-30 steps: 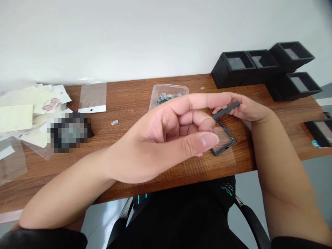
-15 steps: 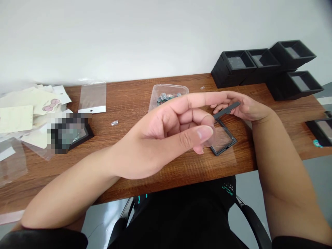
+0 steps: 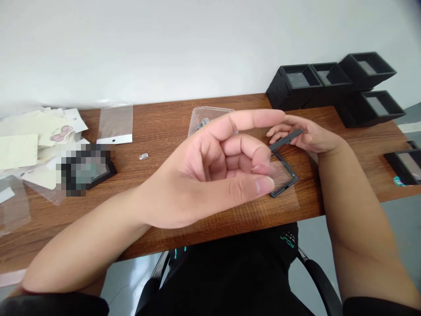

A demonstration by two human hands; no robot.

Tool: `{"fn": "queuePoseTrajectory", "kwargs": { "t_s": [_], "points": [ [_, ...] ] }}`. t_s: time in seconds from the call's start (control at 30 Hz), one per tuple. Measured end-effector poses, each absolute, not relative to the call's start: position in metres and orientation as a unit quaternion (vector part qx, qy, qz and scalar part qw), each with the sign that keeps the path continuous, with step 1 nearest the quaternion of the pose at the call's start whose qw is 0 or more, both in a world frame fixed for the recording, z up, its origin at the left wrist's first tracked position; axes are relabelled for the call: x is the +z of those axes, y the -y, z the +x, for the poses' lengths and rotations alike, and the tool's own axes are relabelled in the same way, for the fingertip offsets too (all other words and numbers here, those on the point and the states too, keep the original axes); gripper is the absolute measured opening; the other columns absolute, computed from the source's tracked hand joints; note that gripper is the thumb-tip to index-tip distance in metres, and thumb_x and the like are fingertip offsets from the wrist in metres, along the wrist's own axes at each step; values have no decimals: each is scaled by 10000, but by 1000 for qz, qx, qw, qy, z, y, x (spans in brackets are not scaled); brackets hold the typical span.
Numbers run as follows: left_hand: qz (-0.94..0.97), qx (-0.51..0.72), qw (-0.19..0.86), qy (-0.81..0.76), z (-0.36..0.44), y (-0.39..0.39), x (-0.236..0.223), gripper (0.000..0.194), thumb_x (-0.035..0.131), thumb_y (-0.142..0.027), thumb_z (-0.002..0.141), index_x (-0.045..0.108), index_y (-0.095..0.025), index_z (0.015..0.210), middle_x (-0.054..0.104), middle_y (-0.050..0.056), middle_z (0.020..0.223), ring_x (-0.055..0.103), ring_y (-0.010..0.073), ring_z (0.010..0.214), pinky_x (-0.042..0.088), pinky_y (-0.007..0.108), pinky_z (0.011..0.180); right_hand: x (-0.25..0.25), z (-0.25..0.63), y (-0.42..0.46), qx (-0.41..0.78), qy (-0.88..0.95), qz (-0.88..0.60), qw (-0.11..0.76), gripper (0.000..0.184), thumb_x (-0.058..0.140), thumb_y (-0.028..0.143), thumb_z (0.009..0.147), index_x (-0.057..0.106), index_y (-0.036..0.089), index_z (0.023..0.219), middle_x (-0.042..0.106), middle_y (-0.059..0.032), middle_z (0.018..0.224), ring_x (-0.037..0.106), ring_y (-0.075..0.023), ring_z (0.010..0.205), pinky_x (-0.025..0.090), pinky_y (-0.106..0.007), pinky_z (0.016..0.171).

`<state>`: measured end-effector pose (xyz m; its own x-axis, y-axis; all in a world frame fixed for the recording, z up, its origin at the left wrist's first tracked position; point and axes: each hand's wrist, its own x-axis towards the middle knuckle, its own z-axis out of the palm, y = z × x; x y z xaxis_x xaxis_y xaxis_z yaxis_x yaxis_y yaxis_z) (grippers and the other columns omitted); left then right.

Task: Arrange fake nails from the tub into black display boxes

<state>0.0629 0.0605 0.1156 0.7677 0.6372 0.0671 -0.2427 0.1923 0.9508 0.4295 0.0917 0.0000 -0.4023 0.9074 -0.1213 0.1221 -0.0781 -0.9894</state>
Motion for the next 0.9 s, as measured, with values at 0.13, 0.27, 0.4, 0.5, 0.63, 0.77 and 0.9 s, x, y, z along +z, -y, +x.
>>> {"fn": "queuePoseTrajectory", "kwargs": {
  "t_s": [0.13, 0.27, 0.4, 0.5, 0.63, 0.77, 0.9],
  "points": [
    [576, 290, 748, -156, 63, -60, 115, 473, 725, -133, 876, 646, -270, 1322, 686, 3, 903, 720, 123, 878, 644, 228, 799, -2, 431, -92, 589, 597, -433, 330, 862, 872, 647, 662, 611, 336, 1422, 709, -59, 1271, 698, -233, 1064, 585, -381, 950],
    [556, 284, 770, -131, 62, -61, 114, 456, 689, -119, 879, 670, -309, 1293, 695, -15, 932, 719, 106, 848, 646, 220, 788, -2, 431, -94, 591, 603, -420, 333, 856, 873, 653, 668, 628, 285, 1401, 721, -84, 1265, 708, -216, 1046, 579, -341, 941],
    [533, 271, 788, -145, 63, -61, 118, 424, 664, -85, 874, 692, -291, 1243, 701, -18, 894, 731, 113, 825, 653, 235, 787, -1, 429, -95, 594, 605, -407, 339, 869, 880, 652, 662, 629, 240, 1385, 733, -115, 1245, 715, -198, 1006, 573, -304, 920],
    [525, 268, 795, -145, 63, -62, 119, 381, 660, -79, 884, 697, -257, 1220, 696, -15, 868, 737, 106, 781, 653, 222, 761, -1, 428, -94, 594, 604, -405, 344, 890, 878, 648, 670, 602, 233, 1408, 737, -110, 1230, 715, -183, 995, 571, -277, 900],
    [529, 263, 793, -148, 62, -63, 119, 375, 671, -107, 895, 684, -260, 1237, 727, -13, 862, 771, 143, 833, 655, 228, 718, -1, 428, -94, 594, 605, -407, 340, 830, 873, 603, 710, 600, 234, 1402, 735, -105, 1237, 711, -174, 1002, 562, -273, 917],
    [551, 259, 778, -153, 62, -62, 119, 399, 714, -149, 902, 664, -267, 1280, 768, -13, 900, 794, 170, 895, 662, 242, 742, -1, 429, -95, 594, 607, -409, 334, 763, 878, 564, 724, 624, 243, 1368, 736, -95, 1239, 707, -172, 1010, 554, -284, 944],
    [557, 271, 767, -170, 64, -64, 119, 403, 769, -205, 896, 660, -258, 1281, 792, -16, 878, 807, 192, 882, 672, 270, 777, 0, 428, -94, 593, 602, -415, 335, 813, 899, 556, 690, 619, 250, 1389, 723, -105, 1257, 705, -200, 1033, 560, -324, 961]
  ]
}}
